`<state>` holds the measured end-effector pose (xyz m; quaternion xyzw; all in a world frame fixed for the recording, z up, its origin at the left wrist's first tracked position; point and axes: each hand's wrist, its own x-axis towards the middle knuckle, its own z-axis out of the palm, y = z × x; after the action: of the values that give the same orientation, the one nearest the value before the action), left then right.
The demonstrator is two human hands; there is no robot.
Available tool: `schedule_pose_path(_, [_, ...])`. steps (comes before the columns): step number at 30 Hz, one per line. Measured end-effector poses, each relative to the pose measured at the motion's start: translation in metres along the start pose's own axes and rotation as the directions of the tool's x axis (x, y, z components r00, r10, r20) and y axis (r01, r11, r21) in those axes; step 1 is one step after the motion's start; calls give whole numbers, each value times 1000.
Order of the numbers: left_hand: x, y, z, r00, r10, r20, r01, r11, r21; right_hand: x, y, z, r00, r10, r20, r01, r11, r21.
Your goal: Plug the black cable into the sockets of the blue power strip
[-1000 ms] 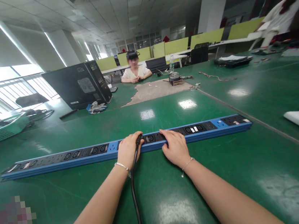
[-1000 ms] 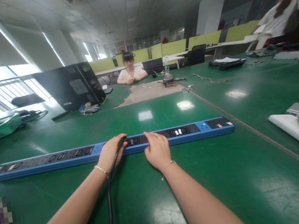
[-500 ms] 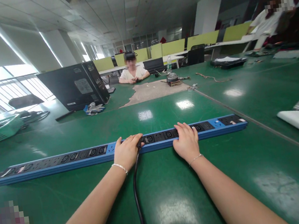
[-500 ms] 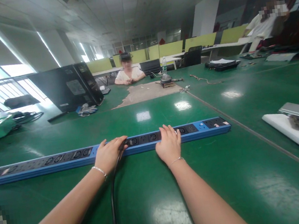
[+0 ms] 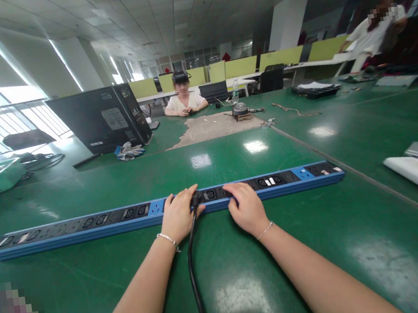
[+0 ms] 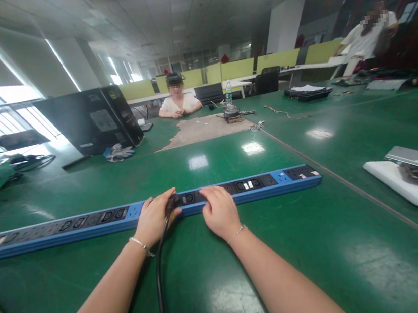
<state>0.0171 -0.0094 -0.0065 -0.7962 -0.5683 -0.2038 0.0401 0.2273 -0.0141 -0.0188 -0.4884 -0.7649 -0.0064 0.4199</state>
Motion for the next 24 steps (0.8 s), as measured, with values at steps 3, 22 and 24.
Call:
schedule_pose_path(3, [-3, -3, 1, 999, -10, -38, 13, 998, 68, -2, -28, 3, 996, -77, 47, 75, 997, 29])
schedule_pose_path(22, [-5, -6, 5, 994, -47, -95, 56, 995, 87, 53, -96, 28, 795, 500, 344, -389, 855, -343])
schedule_pose_path(24, [-5, -6, 6, 994, -42, -99, 50, 995, 81, 53, -97, 28, 806, 499, 319, -379, 848, -370])
